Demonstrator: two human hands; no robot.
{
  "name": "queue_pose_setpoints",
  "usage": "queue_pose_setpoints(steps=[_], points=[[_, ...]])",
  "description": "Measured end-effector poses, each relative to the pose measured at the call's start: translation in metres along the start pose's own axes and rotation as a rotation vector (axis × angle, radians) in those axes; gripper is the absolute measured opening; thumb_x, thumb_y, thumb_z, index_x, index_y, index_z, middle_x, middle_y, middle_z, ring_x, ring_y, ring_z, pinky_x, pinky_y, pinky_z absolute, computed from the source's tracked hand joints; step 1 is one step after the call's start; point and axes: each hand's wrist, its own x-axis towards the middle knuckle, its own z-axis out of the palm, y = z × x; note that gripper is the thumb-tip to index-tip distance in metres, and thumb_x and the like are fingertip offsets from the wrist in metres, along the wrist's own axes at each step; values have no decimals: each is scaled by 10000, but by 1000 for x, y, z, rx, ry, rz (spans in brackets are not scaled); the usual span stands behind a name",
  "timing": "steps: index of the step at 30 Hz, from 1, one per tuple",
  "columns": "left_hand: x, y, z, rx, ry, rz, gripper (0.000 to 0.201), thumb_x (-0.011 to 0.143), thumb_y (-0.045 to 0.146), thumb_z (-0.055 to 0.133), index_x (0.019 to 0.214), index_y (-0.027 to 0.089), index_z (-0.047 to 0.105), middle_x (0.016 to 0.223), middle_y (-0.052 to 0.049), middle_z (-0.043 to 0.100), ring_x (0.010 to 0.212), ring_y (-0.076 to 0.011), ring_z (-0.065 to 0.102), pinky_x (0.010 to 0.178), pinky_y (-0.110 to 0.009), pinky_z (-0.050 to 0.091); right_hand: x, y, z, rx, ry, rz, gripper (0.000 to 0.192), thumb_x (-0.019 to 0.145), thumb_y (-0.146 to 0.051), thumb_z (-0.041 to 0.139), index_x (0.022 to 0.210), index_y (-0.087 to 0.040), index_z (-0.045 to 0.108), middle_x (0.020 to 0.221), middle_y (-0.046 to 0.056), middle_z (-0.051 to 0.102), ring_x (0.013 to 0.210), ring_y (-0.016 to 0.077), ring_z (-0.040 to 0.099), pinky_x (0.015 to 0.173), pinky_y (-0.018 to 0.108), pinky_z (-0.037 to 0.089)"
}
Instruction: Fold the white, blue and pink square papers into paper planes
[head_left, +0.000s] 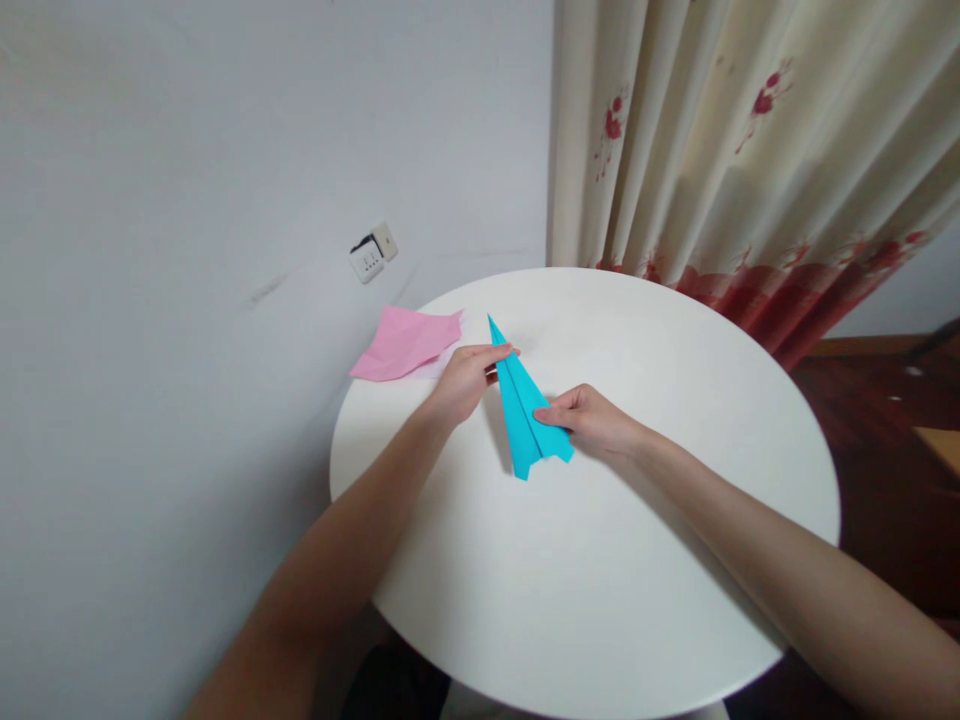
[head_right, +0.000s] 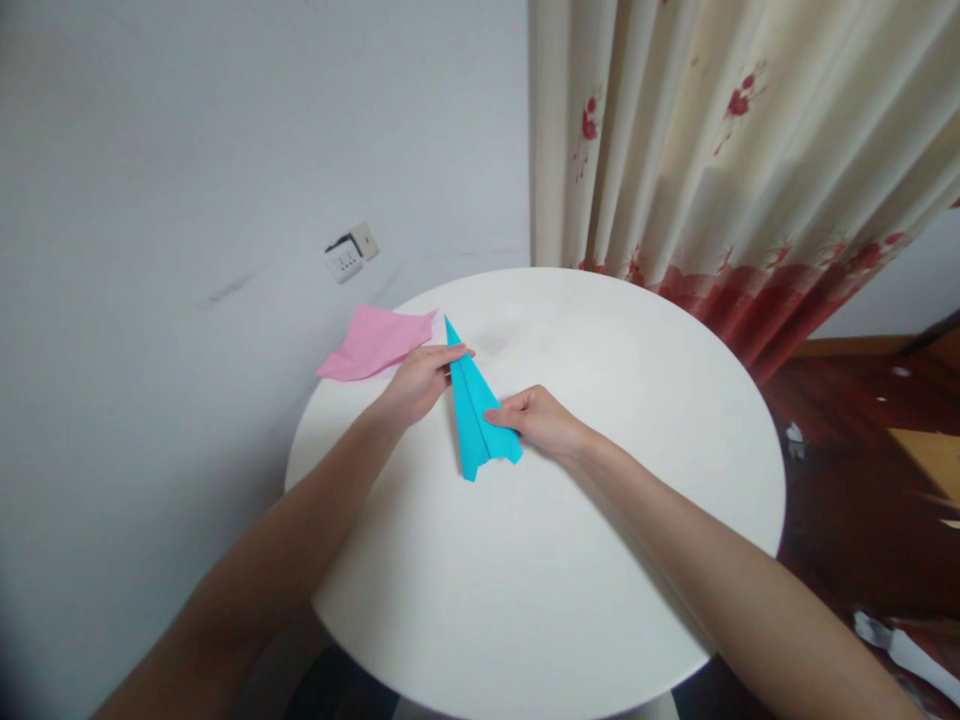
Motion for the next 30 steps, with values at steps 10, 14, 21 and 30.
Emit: queue_pose_setpoints(steps=[10, 14, 21, 30], points=[[19, 2, -28, -108, 130, 26, 268, 625, 344, 832, 775, 136, 754, 812, -74, 689, 741, -166, 591, 705, -277, 461, -3, -9, -25, -178, -192, 94, 271, 669, -360, 805, 823, -137, 787, 805, 90, 754, 745, 168, 661, 605, 247, 430], [13, -1, -18, -59, 81, 26, 283, 636, 376, 834, 771, 138, 762, 806, -81, 695, 741, -171, 597, 714, -291, 462, 4, -9, -34, -66, 85, 21, 313, 770, -419, 719, 906, -143, 777, 904, 107, 751, 793, 161, 648, 675, 262, 453], [-11, -20, 19, 61, -145, -26, 295, 708, 424, 794, 783, 139, 777, 782, -88, 713, 775, -201, 621, 796, -351, 454, 10, -7, -1, 64, 193, -107, 405, 717, -537, 756, 743, -136, 705, 674, 19, 641, 603, 117, 505, 579, 264, 392], [-13, -28, 25, 7, -183, -13, 409, 793, 488, 722, 979, 128, 771, 823, -93, 712, 753, -177, 606, 741, -322, 444, 11, -3, 1, 140, 276, -127, 374, 703, -496, 767, 671, -140, 656, 597, -19, 544, 546, 97, 389, 532, 266, 302]])
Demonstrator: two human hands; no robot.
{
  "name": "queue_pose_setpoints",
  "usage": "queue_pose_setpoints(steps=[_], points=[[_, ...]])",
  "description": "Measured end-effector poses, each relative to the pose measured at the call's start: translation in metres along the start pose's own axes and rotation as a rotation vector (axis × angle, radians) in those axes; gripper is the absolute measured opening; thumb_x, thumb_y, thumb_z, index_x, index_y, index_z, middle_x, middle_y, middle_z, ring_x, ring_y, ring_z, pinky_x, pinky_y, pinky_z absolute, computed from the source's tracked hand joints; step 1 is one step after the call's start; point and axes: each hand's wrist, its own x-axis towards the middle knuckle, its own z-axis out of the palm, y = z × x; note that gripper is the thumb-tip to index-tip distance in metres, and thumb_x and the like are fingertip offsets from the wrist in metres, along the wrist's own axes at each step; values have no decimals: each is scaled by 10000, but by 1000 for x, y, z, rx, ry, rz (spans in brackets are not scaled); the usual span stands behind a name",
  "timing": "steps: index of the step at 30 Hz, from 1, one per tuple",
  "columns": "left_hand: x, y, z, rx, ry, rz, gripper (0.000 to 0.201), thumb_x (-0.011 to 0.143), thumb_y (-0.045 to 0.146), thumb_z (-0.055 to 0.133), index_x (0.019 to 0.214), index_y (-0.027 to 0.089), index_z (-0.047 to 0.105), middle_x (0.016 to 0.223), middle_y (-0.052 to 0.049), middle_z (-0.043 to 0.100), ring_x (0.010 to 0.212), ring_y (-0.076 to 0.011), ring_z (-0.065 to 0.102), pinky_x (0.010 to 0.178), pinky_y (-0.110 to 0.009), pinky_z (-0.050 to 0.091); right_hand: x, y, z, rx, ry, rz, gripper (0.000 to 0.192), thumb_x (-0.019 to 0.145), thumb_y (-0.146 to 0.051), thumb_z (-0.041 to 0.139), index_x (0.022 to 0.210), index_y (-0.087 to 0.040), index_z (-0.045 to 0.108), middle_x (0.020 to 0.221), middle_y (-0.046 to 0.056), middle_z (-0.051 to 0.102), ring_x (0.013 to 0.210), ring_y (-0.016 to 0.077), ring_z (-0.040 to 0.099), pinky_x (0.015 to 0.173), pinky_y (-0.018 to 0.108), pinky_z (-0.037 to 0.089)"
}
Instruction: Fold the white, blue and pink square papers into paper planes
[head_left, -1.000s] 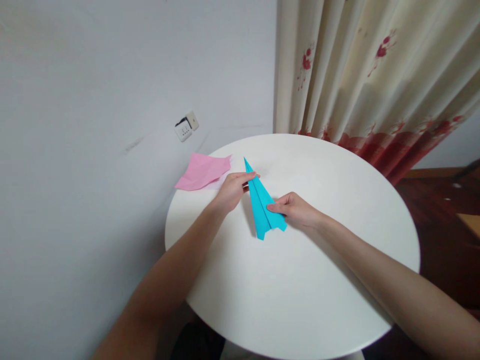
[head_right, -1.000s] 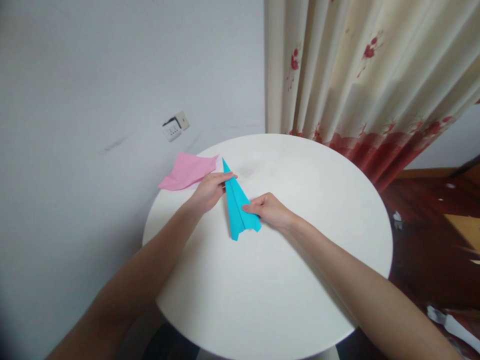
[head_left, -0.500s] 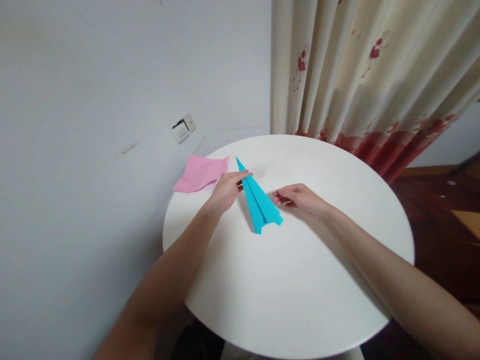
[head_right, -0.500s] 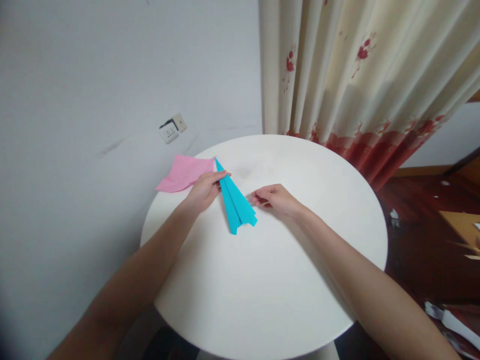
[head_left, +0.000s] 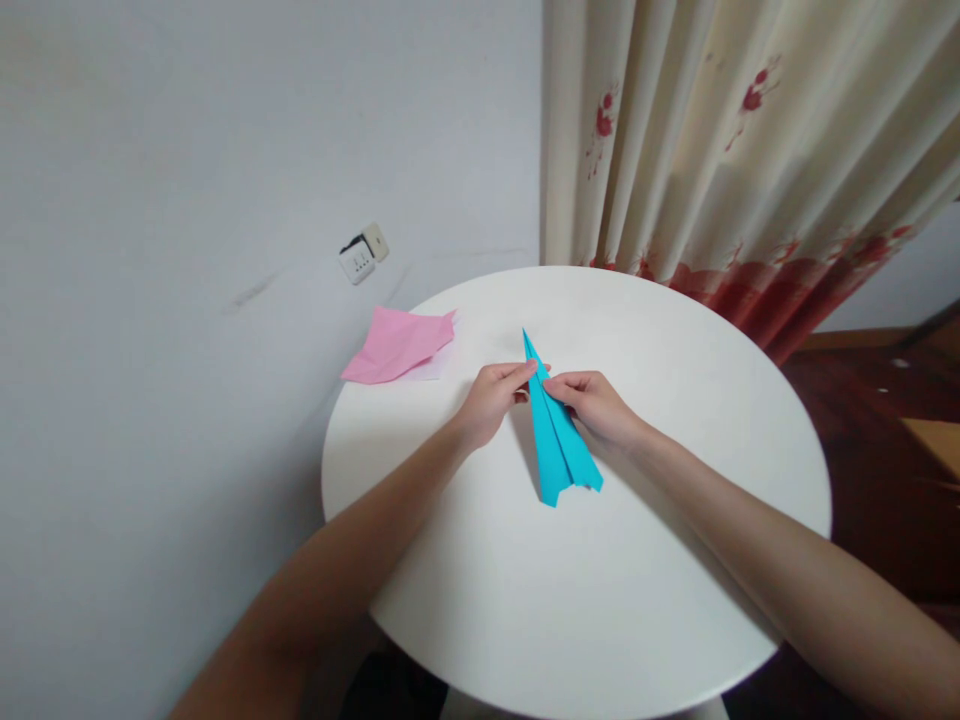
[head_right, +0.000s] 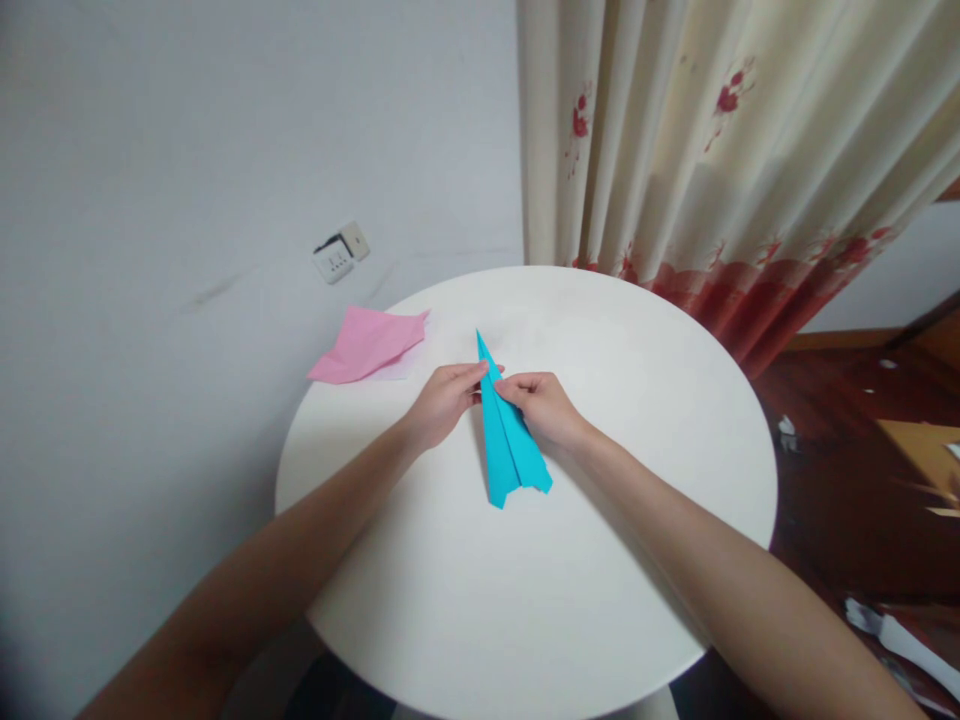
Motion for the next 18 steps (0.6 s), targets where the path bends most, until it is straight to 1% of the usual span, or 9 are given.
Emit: queue_pose_setpoints(steps=[3, 6, 8, 11, 13, 16, 18], points=[[0, 4, 0, -60, -28, 3, 435, 823, 492, 694, 1069, 138, 747, 870, -98, 715, 775, -181, 620, 728, -311, 444, -2, -4, 0, 53, -19, 33, 344, 717, -469, 765, 679, -145, 654, 608, -13, 554, 553, 101, 403, 542, 268, 307], [-1, 7, 1, -117, -72, -10, 428, 814, 470, 718, 1113, 163, 731, 873, -86, 717, 796, -187, 639, 753, -318, 458, -5, -9, 1, 113, -50, 72, 328, 704, -447, 781, 686, -143, 657, 621, -2, 576, 569, 110, 433, 562, 270, 326], [-2, 7, 1, -161, -105, -6, 410, 805, 451, 737, 1106, 172, 733, 905, -86, 719, 831, -195, 650, 779, -329, 470, -6, -11, 1, 160, -94, 95, 318, 699, -431, 791, 676, -146, 652, 612, -3, 576, 571, 114, 438, 567, 271, 330], [-2, 5, -1, -215, -138, 15, 374, 791, 428, 759, 1054, 162, 747, 1011, -106, 716, 916, -214, 653, 808, -332, 479, -8, -13, 2, 228, -179, 121, 312, 700, -415, 800, 657, -149, 643, 607, -3, 573, 576, 117, 440, 575, 272, 330], [-2, 4, -2, -241, -160, 15, 361, 793, 410, 762, 1058, 165, 744, 1049, -108, 715, 922, -210, 656, 814, -327, 482, -8, -14, 2, 265, -220, 134, 309, 698, -411, 808, 669, -147, 650, 618, -1, 576, 582, 118, 443, 584, 274, 333], [-3, 2, -2, -264, -183, 0, 360, 799, 388, 763, 1089, 178, 734, 1031, -100, 725, 878, -188, 661, 795, -310, 486, -9, -13, 3, 302, -254, 151, 296, 700, -403, 813, 706, -148, 662, 638, 2, 584, 591, 122, 453, 597, 277, 341], [-4, 3, -2, -270, -181, -5, 356, 786, 379, 777, 1076, 177, 738, 1001, -96, 731, 866, -182, 662, 781, -297, 487, -8, -11, 2, 320, -265, 172, 287, 710, -398, 807, 721, -148, 667, 641, 2, 587, 591, 123, 457, 597, 276, 344]])
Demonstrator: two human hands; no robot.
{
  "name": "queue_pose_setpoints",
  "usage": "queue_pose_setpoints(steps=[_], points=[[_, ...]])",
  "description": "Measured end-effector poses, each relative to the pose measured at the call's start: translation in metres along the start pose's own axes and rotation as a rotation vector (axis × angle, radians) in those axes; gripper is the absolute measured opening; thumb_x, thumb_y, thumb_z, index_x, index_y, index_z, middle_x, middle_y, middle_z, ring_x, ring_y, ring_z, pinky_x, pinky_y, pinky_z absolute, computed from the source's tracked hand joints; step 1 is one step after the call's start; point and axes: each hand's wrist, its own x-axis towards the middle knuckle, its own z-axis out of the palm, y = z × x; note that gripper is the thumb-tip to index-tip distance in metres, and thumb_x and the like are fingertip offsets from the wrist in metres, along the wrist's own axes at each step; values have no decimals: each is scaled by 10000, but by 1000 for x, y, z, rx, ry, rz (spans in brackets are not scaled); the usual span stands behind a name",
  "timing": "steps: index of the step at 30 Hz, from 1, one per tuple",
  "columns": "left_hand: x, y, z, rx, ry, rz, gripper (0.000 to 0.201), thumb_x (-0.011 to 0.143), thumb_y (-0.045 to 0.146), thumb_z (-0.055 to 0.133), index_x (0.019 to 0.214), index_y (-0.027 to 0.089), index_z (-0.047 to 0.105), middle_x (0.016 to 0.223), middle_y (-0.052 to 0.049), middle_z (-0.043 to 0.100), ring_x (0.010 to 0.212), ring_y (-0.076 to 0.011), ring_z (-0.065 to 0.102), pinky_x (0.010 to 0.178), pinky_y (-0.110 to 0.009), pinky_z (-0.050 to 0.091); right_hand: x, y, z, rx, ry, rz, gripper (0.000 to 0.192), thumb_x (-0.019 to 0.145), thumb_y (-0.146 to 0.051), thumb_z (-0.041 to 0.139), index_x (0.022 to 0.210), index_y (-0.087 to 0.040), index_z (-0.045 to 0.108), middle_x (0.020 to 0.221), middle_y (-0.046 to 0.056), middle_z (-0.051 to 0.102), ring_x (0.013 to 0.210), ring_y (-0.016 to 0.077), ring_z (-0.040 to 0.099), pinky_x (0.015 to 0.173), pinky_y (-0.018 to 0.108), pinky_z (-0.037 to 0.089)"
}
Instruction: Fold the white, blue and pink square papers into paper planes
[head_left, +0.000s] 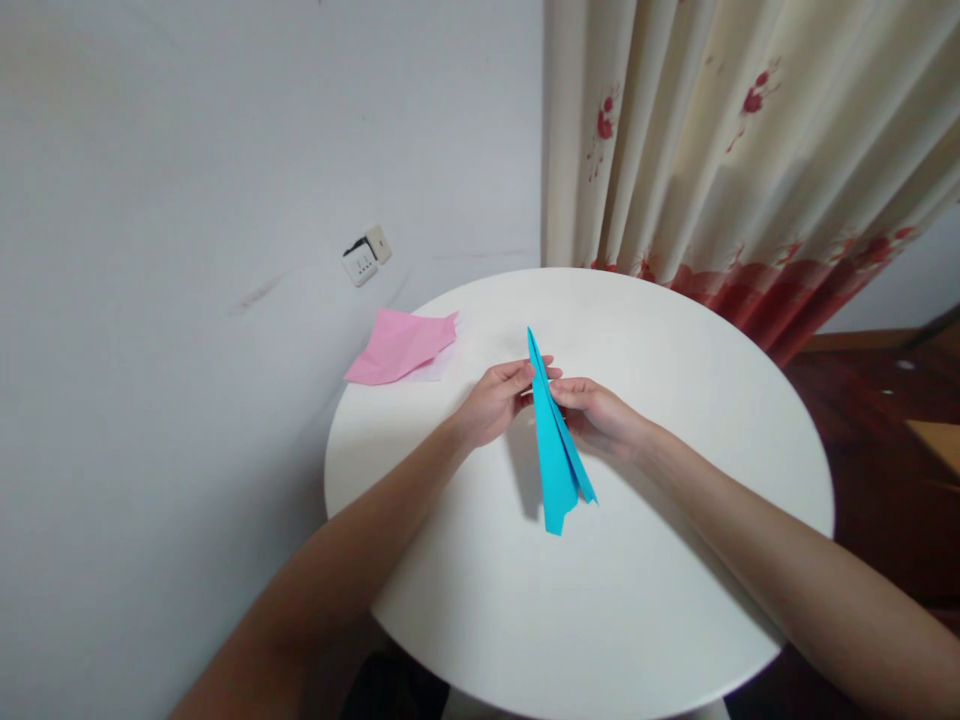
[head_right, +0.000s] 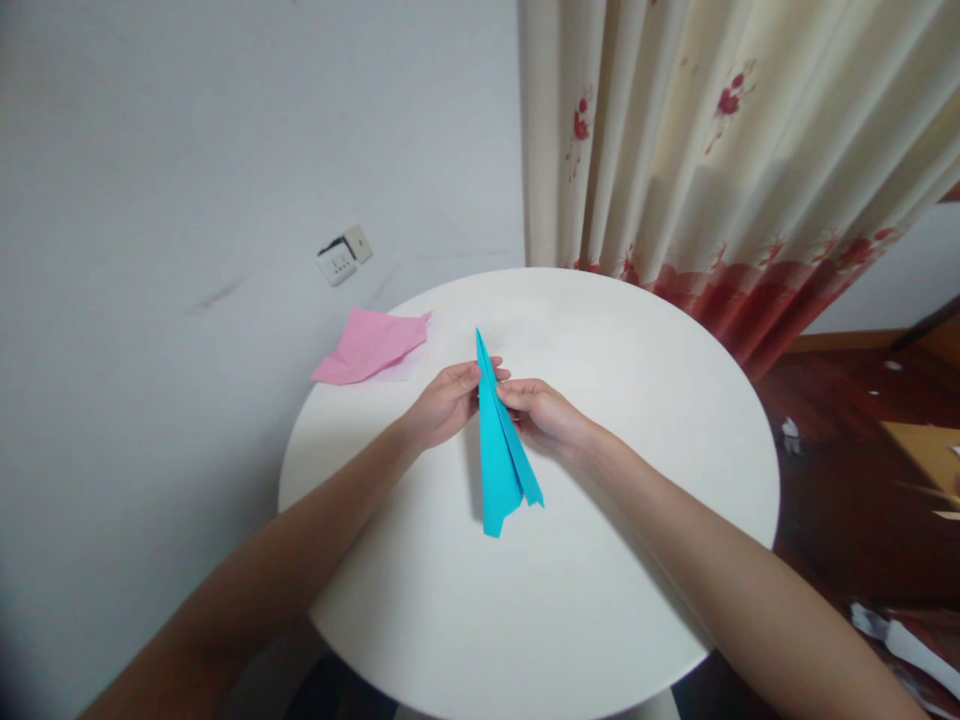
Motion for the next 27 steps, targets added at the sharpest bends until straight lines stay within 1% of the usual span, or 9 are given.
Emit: queue_pose_setpoints(steps=[5, 10, 13, 16, 19, 21, 23, 25, 27], points=[[0, 0, 3, -3, 42, 15, 353, 708, 373, 840, 974, 158, 756, 894, -78, 731, 797, -159, 656, 768, -284, 493, 5, 5, -5, 39, -7, 28, 269, 721, -382, 796, 731, -140, 680, 609, -4, 570, 567, 115, 438, 580, 262, 341], [1, 0, 5, 5, 88, 32, 354, 668, 365, 865, 900, 128, 740, 758, -45, 692, 686, -119, 623, 676, -240, 486, 5, 7, -1, 19, 20, 26, 246, 735, -369, 780, 720, -143, 683, 604, -7, 574, 552, 110, 432, 564, 253, 347], [2, -1, 6, 47, 103, 43, 332, 682, 382, 851, 843, 127, 712, 637, -5, 621, 546, -90, 553, 528, -212, 435, 5, 7, 3, -49, 34, 0, 233, 755, -363, 752, 709, -145, 688, 644, 17, 625, 591, 124, 501, 611, 262, 404], [2, -1, 7, 84, 131, 68, 314, 709, 402, 824, 786, 141, 668, 584, 17, 560, 476, -86, 494, 432, -209, 364, 6, 9, 5, -124, 115, -65, 247, 768, -397, 725, 729, -154, 705, 705, 52, 691, 660, 165, 595, 703, 305, 470], [3, -1, 6, 106, 177, 104, 304, 711, 393, 819, 760, 147, 647, 609, 9, 566, 518, -99, 513, 449, -215, 373, 6, 10, 4, -156, 191, -153, 422, 817, -560, 640, 760, -149, 722, 721, 84, 718, 675, 197, 640, 724, 339, 502], [4, -1, 6, 136, 207, 138, 283, 709, 367, 821, 742, 143, 650, 619, 8, 573, 546, -90, 509, 495, -214, 387, 4, 8, 3, -220, 190, -179, 526, 820, -646, 598, 761, -140, 728, 722, 100, 724, 684, 210, 657, 713, 341, 512], [4, -1, 6, 166, 235, 175, 262, 700, 339, 827, 723, 141, 656, 626, 11, 579, 564, -78, 498, 534, -209, 385, 2, 6, 3, -342, 176, -183, 527, 791, -652, 638, 742, -135, 733, 711, 100, 726, 683, 211, 662, 680, 324, 511], [3, 0, 7, 194, 260, 199, 249, 690, 326, 830, 713, 143, 663, 623, 17, 581, 566, -70, 481, 546, -207, 369, 0, 4, 4, -448, 173, -177, 475, 756, -608, 704, 729, -135, 741, 699, 92, 727, 661, 203, 659, 646, 308, 507], [2, 1, 10, 220, 283, 212, 241, 685, 323, 830, 710, 146, 669, 615, 22, 581, 565, -67, 471, 550, -208, 358, -2, 3, 5, -485, 169, -175, 433, 747, -567, 730, 740, -135, 752, 712, 90, 734, 647, 197, 659, 635, 306, 511]])
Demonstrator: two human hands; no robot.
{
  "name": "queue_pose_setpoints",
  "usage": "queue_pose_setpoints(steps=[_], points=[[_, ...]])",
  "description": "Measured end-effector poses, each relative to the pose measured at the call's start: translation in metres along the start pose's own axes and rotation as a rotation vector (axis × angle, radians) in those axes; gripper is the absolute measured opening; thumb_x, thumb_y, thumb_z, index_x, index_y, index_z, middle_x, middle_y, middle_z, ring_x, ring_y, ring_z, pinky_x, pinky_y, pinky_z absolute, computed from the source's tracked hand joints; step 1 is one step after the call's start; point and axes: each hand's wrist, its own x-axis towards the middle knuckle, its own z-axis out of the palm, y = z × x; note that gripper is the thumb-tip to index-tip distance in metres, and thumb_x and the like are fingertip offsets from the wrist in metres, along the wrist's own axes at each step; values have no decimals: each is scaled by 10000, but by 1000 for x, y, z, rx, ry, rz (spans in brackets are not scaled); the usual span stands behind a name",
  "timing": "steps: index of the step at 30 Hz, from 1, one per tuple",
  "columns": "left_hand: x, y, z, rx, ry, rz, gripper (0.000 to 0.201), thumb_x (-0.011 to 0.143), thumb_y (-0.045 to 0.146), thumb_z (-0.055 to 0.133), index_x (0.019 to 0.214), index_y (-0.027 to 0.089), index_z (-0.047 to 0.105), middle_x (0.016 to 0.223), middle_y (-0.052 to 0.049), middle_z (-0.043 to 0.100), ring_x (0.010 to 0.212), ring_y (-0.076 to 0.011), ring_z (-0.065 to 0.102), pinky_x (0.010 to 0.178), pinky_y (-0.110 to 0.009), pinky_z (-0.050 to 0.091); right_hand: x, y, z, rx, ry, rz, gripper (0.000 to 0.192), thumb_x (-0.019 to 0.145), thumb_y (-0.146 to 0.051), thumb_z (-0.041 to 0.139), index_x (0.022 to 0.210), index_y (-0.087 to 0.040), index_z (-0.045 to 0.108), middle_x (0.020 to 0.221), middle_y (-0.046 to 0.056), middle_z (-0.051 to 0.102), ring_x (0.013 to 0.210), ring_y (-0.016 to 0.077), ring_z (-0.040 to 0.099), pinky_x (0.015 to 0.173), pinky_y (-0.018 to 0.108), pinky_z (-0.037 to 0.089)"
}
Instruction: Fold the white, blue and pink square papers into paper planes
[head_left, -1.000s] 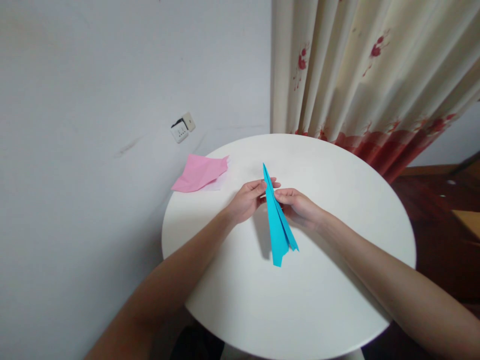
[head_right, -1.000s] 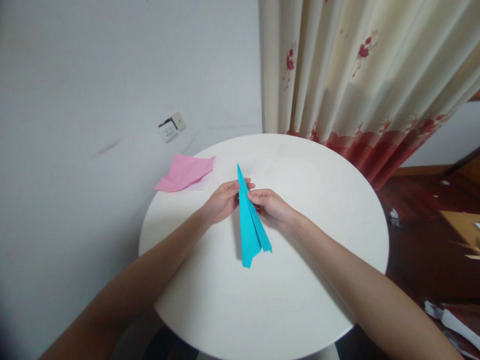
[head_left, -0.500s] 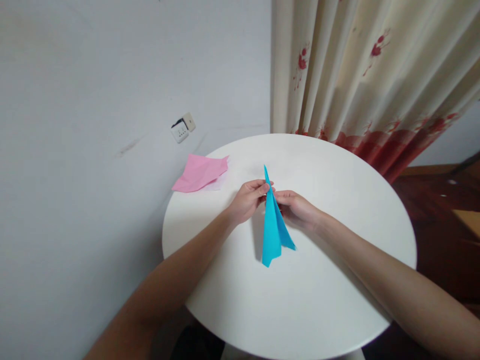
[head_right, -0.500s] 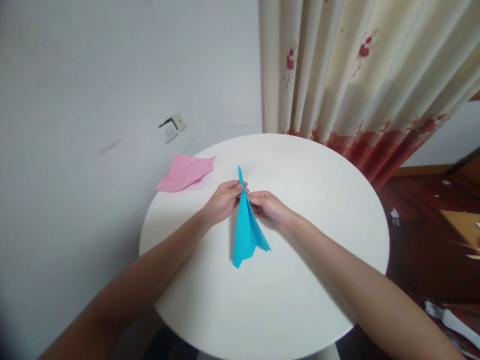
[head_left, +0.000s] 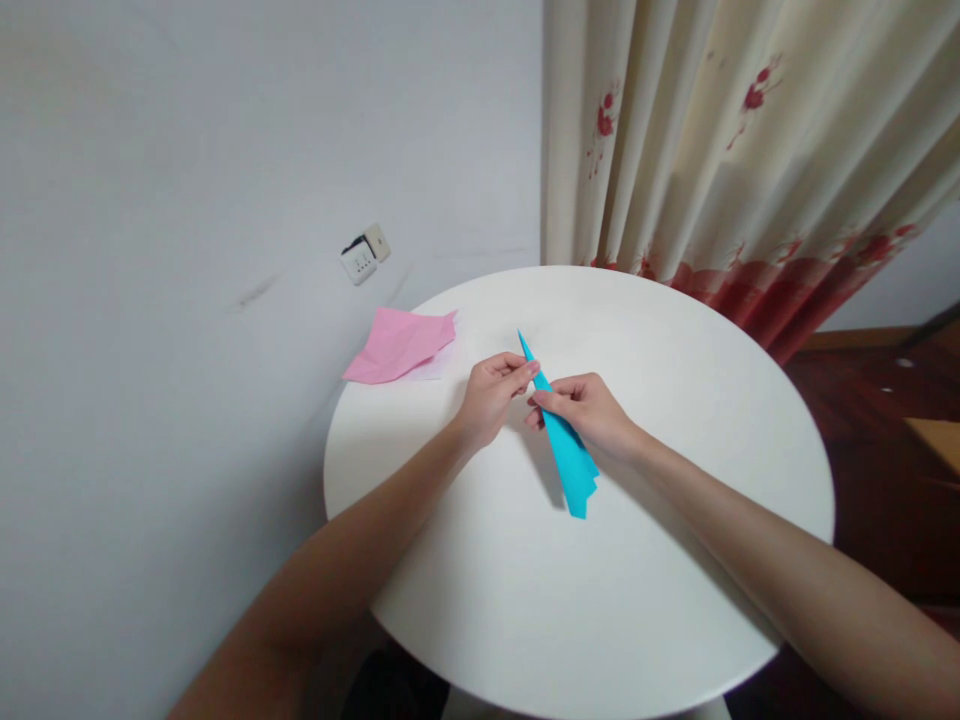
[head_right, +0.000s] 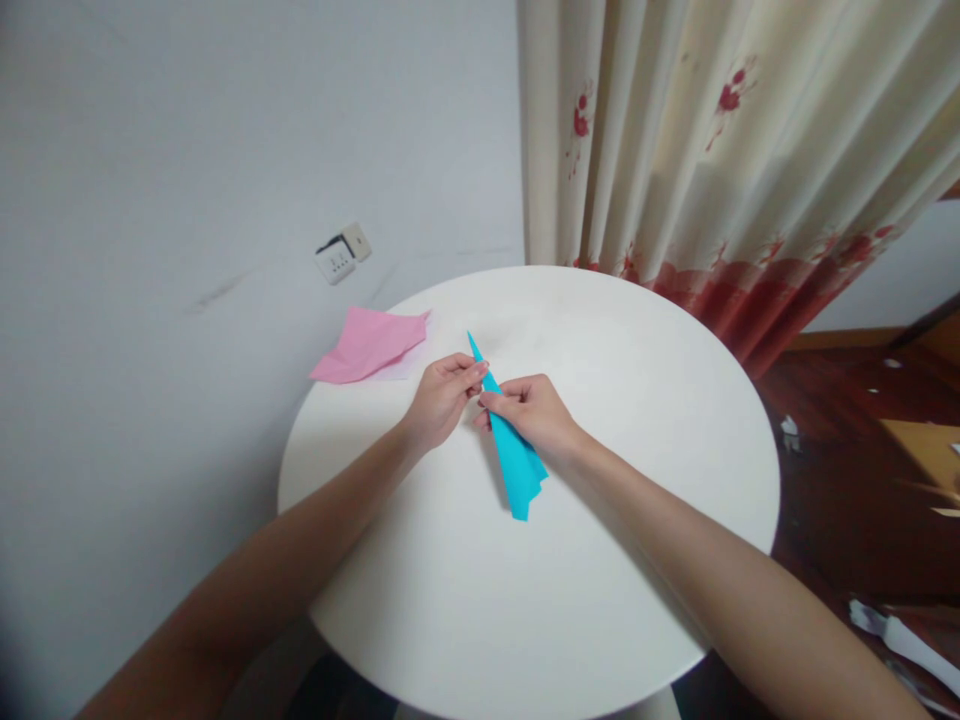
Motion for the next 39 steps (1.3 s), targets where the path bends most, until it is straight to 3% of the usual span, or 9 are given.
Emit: queue_pose_setpoints(steps=[5, 10, 12, 23, 39], points=[[-6, 10, 4, 21, 11, 4, 247, 691, 340, 824, 702, 143, 676, 597, 23, 569, 556, -65, 470, 542, -208, 359, -4, -4, 3, 68, -27, 2, 395, 745, -536, 742, 777, -143, 756, 760, 96, 755, 701, 218, 699, 680, 329, 547], [-8, 12, 4, 32, -161, -155, 331, 732, 409, 790, 890, 122, 739, 591, 5, 583, 493, -85, 495, 485, -235, 374, -5, -8, 3, 165, -49, 23, 414, 713, -541, 773, 802, -138, 743, 732, 91, 753, 687, 218, 716, 732, 364, 568], [-9, 11, 3, 42, -174, -164, 342, 735, 412, 790, 903, 117, 747, 584, 2, 585, 474, -85, 492, 473, -240, 374, -4, -8, 3, 174, -46, 29, 424, 702, -544, 780, 805, -135, 743, 716, 89, 750, 671, 216, 714, 729, 369, 570], [-4, 11, 2, 59, -29, -79, 297, 746, 421, 770, 825, 134, 776, 709, -39, 644, 614, -102, 527, 596, -252, 405, -5, -8, 6, 157, -73, 33, 396, 727, -517, 763, 802, -128, 752, 728, 99, 756, 709, 221, 720, 726, 351, 563], [4, 25, -7, -13, 90, 30, 235, 713, 369, 799, 737, 139, 758, 693, -30, 596, 674, -105, 509, 612, -237, 394, -3, -1, 6, 123, -141, 44, 350, 752, -491, 732, 810, -147, 759, 757, 90, 766, 686, 202, 713, 664, 309, 537]])
